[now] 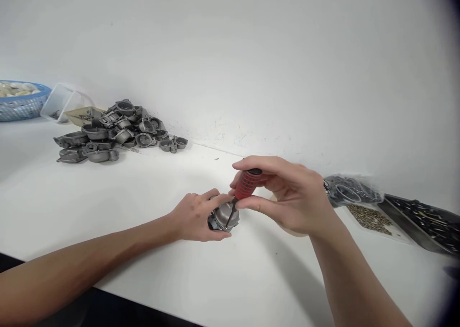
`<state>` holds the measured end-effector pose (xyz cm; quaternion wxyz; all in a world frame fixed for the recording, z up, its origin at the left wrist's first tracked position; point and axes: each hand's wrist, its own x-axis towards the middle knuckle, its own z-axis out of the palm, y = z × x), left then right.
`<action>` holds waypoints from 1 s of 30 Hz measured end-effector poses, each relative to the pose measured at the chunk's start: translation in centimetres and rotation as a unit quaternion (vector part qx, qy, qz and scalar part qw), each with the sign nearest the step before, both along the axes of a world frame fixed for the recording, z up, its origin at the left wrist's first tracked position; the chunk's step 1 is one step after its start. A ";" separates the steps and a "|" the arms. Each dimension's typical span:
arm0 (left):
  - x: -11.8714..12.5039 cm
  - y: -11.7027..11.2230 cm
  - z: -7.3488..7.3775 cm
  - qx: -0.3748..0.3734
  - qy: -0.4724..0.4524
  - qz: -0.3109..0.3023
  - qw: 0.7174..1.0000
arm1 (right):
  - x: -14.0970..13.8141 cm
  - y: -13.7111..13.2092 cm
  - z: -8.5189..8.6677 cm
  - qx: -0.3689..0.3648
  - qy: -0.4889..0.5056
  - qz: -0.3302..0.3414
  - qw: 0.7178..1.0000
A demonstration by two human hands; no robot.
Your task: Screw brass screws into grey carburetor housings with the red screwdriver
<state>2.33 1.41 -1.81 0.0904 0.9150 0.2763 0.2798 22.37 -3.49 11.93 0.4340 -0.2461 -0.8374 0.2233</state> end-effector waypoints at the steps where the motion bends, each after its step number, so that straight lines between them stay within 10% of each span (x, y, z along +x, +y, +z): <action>1: 0.0 -0.1 0.1 -0.002 0.002 0.002 1.000 | -0.1 0.1 -0.1 0.014 0.000 -0.022 1.000; 11: 0.0 -0.2 0.6 -0.004 0.039 0.016 0.999 | 0.5 0.2 -0.4 -0.094 0.045 0.055 0.993; 30: 0.0 -0.3 0.7 -0.013 0.049 0.022 0.998 | 0.4 0.7 -0.5 0.040 -0.013 0.013 0.999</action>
